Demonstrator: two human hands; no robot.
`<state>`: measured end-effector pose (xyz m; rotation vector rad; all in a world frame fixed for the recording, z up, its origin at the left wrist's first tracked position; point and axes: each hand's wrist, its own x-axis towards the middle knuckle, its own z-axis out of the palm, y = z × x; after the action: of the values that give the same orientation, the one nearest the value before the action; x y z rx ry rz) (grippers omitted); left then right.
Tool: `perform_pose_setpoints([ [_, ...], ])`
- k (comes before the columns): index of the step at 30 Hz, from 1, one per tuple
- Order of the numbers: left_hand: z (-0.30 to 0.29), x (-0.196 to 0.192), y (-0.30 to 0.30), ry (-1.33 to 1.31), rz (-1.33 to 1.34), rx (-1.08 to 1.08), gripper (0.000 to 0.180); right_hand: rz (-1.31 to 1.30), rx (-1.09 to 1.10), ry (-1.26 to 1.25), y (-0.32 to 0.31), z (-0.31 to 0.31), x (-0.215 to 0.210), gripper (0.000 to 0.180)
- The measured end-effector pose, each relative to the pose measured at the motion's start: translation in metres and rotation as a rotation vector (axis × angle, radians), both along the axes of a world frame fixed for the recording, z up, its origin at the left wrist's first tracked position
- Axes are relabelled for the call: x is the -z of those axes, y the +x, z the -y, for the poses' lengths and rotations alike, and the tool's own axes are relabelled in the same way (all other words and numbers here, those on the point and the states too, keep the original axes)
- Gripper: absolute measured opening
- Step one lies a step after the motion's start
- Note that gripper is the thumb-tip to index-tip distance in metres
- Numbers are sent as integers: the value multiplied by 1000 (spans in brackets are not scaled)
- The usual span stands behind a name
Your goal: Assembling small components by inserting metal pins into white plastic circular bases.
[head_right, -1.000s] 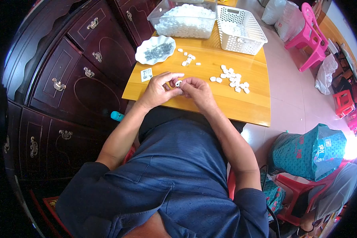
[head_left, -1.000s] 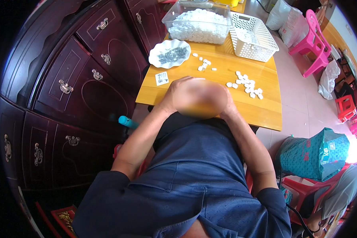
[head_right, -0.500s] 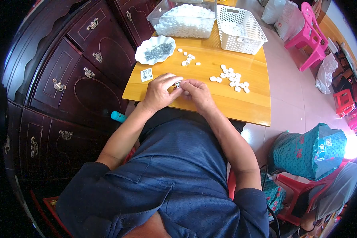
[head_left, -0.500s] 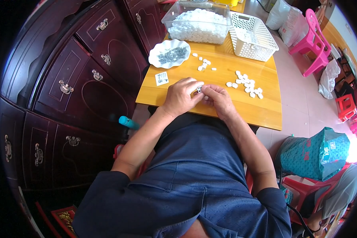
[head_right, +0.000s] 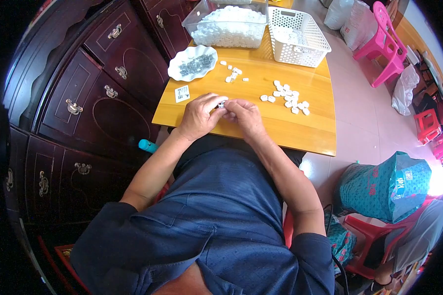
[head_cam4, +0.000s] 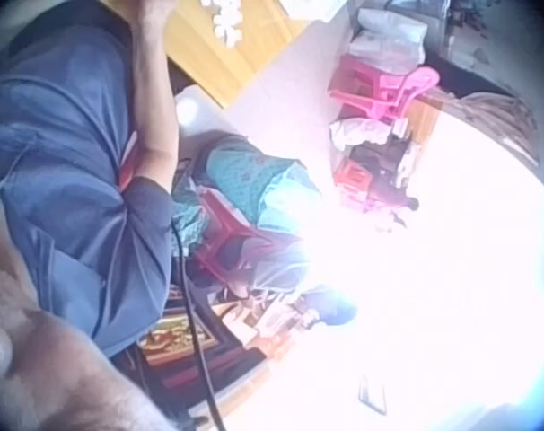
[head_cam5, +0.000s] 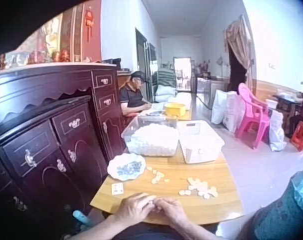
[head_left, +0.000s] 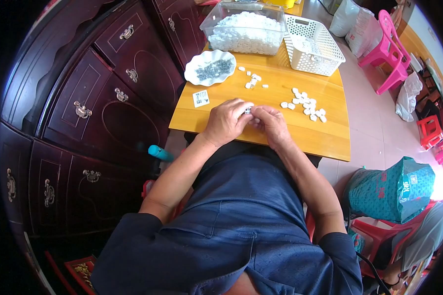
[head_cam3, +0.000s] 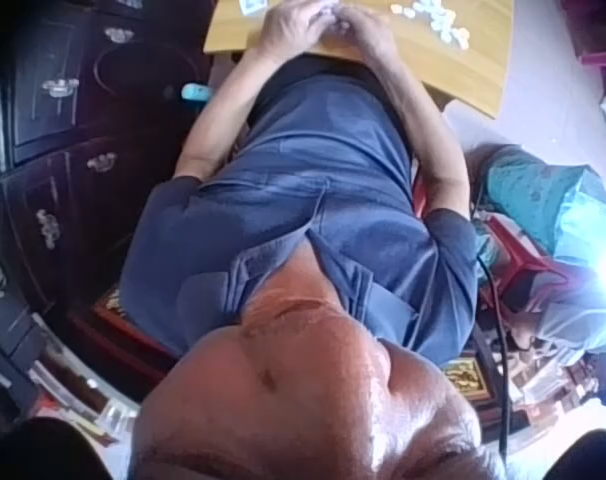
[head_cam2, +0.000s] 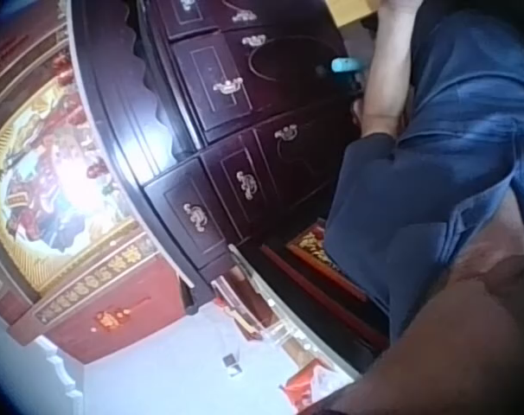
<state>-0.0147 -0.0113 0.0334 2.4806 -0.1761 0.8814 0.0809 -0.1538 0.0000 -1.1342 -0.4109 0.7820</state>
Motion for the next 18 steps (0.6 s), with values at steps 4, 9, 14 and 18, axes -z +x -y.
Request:
perform_pose_setpoints([
  [4, -1, 1, 0, -13, 42, 17, 17, 3, 35, 13, -3, -1, 0, 17],
  [9, -3, 2, -1, -13, 34, 31, 19, 32, 37, 7, -2, -1, 3, 18],
  [14, -5, 5, -1, 0, 28, 47, 20, 36, 64, 11, -5, -3, 3, 18],
  [18, -4, 11, 4, -54, 68, 51, 23, 80, 71, 16, -2, -3, 7, 20],
])
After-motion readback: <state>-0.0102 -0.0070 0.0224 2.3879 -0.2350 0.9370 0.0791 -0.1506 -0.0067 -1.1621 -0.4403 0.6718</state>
